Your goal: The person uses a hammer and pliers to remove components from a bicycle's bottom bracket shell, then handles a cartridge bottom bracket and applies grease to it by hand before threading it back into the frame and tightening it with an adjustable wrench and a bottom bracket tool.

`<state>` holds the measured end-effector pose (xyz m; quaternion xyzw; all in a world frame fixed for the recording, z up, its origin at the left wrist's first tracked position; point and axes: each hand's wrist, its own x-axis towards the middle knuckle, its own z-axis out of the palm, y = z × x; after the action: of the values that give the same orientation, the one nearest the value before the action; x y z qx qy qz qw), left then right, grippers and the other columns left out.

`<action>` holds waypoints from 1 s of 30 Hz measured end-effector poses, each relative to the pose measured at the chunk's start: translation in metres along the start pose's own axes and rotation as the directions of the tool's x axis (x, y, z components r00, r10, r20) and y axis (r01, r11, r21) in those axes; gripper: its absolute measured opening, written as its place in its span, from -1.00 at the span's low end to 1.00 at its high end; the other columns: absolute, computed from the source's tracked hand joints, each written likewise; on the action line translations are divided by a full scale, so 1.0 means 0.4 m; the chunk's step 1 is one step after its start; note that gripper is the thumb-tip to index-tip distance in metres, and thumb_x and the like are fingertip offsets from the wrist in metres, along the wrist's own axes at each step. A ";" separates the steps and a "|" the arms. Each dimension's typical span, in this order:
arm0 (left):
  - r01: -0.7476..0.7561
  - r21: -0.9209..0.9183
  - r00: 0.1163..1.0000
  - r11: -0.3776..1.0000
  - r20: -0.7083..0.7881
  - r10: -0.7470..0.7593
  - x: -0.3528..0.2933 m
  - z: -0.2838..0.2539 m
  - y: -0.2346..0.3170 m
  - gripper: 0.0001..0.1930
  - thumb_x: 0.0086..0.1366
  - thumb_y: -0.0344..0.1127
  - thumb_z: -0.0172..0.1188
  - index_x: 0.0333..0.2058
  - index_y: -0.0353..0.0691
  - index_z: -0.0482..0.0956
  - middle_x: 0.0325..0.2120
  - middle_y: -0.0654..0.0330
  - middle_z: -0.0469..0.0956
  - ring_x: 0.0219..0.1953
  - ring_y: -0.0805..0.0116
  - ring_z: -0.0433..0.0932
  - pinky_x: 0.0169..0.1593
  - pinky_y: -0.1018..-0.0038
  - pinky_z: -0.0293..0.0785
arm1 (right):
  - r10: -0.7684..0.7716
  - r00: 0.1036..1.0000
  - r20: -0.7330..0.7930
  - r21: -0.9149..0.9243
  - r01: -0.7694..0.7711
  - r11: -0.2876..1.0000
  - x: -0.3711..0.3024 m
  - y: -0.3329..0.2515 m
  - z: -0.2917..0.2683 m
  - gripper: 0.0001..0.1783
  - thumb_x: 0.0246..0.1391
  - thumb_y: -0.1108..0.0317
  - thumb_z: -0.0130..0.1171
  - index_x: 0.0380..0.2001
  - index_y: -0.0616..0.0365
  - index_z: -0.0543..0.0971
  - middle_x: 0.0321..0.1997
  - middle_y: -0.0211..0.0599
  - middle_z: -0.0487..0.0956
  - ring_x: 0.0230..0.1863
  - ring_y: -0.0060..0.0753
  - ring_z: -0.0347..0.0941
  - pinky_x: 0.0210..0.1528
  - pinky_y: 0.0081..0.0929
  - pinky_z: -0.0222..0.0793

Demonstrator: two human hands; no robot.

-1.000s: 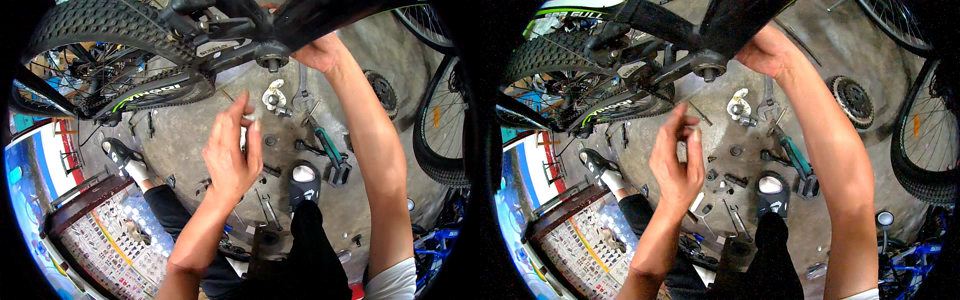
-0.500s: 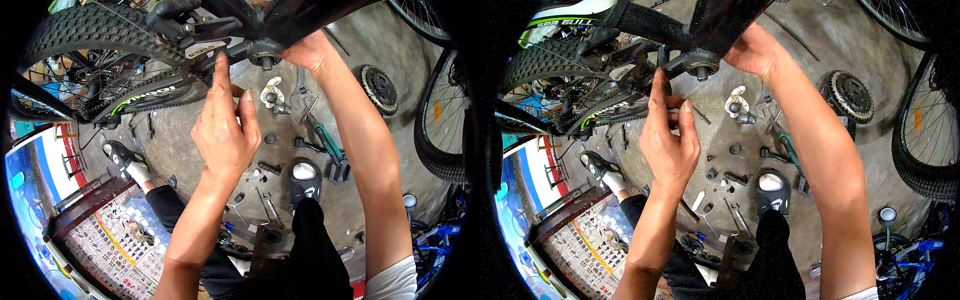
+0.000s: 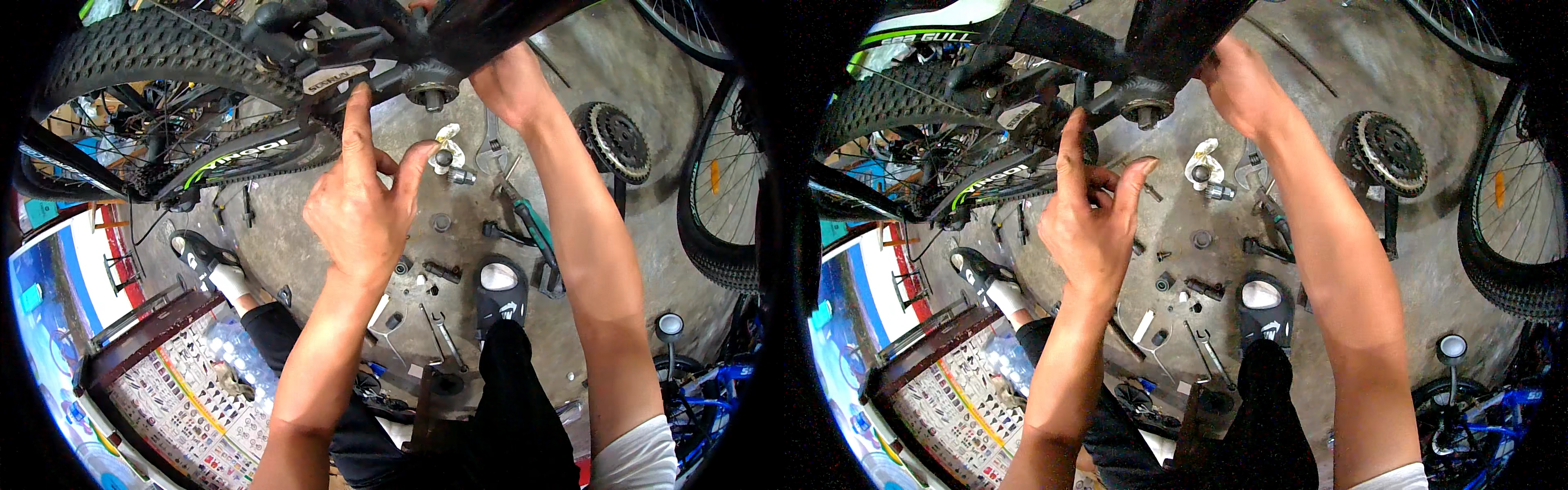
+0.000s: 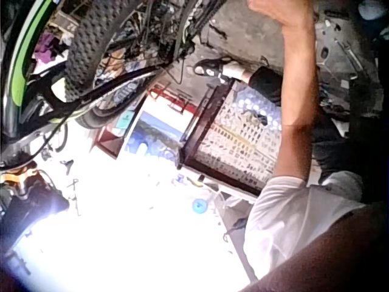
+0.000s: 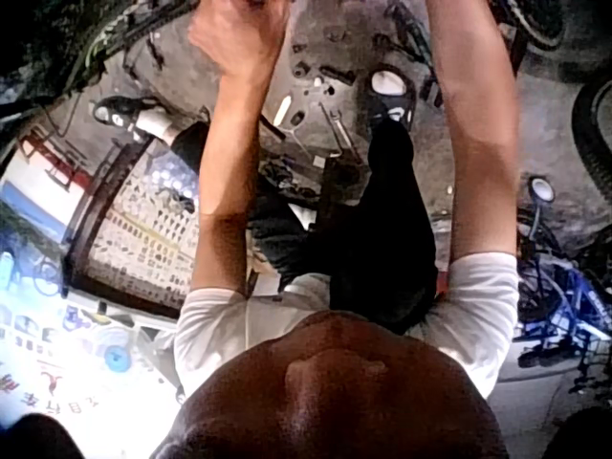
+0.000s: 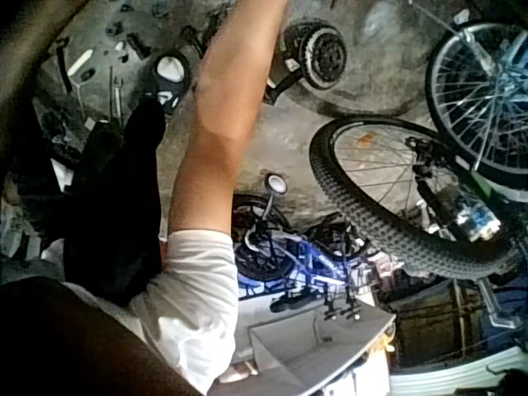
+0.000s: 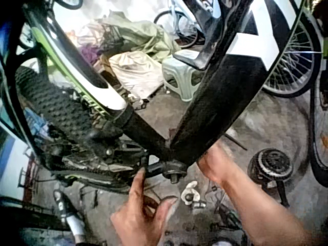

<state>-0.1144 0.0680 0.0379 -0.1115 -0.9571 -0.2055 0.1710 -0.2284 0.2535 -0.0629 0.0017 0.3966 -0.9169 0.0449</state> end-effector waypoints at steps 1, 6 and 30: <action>-0.005 0.003 1.000 1.000 -0.006 0.005 0.001 0.002 0.000 -0.09 0.10 0.06 0.47 0.33 -0.24 0.31 -0.72 0.37 0.51 -0.69 0.33 0.53 -0.55 0.40 0.44 | -0.049 0.995 0.082 0.012 0.048 0.999 -0.020 -0.018 -0.002 -0.65 0.32 0.18 0.12 0.05 0.13 0.58 0.04 -0.39 0.61 0.05 -0.44 0.46 0.23 -0.30 0.27; 0.015 0.009 1.000 1.000 -0.007 -0.015 0.003 0.002 0.024 -0.13 0.12 -0.01 0.49 0.32 -0.23 0.30 -0.68 0.35 0.54 -0.69 0.42 0.50 -0.56 0.47 0.41 | 0.030 0.966 0.257 -0.255 0.038 0.966 -0.096 -0.098 -0.003 -0.43 0.15 0.10 0.29 0.14 0.21 0.53 0.17 -0.29 0.54 0.17 -0.33 0.40 0.31 -0.26 0.20; -0.033 0.054 0.999 0.998 -0.014 0.034 -0.004 0.006 -0.001 -0.51 0.47 -0.36 0.06 0.34 -0.19 0.28 -0.63 0.17 0.58 -0.60 0.27 0.63 -0.48 0.38 0.49 | -0.137 0.963 0.232 -0.671 0.261 0.694 -0.058 -0.137 0.112 -0.57 -0.01 0.06 0.43 -0.32 0.23 0.60 -0.38 -0.37 0.55 -0.30 -0.45 0.47 -0.26 -0.38 0.40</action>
<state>-0.1138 0.0685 0.0352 -0.1212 -0.9590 -0.1778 0.1846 -0.2086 0.2600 0.0086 -0.1338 0.7045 -0.6965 -0.0252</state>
